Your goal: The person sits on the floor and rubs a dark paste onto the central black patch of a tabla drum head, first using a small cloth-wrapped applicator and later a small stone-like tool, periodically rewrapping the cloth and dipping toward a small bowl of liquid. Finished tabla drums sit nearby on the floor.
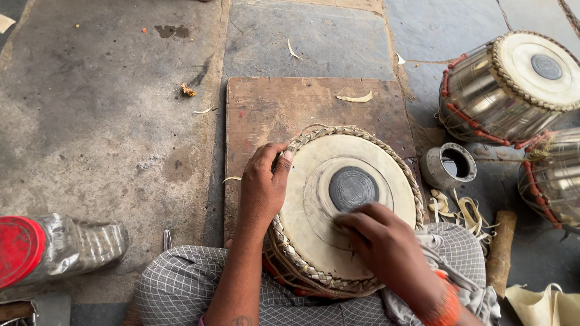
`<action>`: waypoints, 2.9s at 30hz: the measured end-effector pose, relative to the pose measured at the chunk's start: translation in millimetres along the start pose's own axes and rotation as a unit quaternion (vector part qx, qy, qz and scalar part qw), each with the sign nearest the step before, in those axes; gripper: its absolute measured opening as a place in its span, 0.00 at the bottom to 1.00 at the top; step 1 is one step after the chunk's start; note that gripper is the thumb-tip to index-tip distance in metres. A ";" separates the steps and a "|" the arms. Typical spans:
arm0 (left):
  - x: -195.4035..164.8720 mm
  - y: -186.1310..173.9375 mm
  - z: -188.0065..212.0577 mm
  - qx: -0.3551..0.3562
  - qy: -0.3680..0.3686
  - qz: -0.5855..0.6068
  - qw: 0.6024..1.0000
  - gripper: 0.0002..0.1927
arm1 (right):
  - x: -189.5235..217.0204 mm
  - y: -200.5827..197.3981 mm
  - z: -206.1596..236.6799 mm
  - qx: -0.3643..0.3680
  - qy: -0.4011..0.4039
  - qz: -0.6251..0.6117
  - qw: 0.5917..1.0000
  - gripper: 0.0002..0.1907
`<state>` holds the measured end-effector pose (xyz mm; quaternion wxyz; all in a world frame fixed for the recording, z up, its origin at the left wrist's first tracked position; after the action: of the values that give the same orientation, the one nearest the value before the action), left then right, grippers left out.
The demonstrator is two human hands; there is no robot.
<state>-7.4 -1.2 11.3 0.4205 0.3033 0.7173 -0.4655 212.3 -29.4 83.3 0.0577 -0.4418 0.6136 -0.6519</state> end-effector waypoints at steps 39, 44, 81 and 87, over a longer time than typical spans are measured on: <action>29.5 16.0 -30.6 0.092 0.002 0.088 0.992 0.19 | -246.8 -118.9 299.9 0.258 0.451 -0.271 0.810 0.11; 32.4 28.7 -64.3 0.196 -0.084 0.136 0.968 0.22 | -310.0 -75.4 347.1 0.272 0.484 -0.198 0.808 0.11; 38.7 29.1 -61.6 0.222 -0.114 0.164 0.954 0.25 | -288.1 -36.1 -6.8 -0.072 0.321 -0.395 0.858 0.13; 41.4 30.3 -61.7 0.226 -0.130 0.162 0.952 0.25 | -362.1 -70.0 22.1 -0.199 0.388 -0.491 0.754 0.15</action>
<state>-21.3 69.1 -24.7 0.5008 0.4394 0.4735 -0.5761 477.7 194.5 -43.2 -0.6022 -0.3929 0.3981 -0.5696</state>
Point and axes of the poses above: each hand's wrist, its own z-axis away from the middle knuckle, its own y-axis out of the palm, x = y × z, the point moved 6 cm from there along -z, towards the middle knuckle, and after that the axes turned 6 degrees about x, right-handed, at the moved point
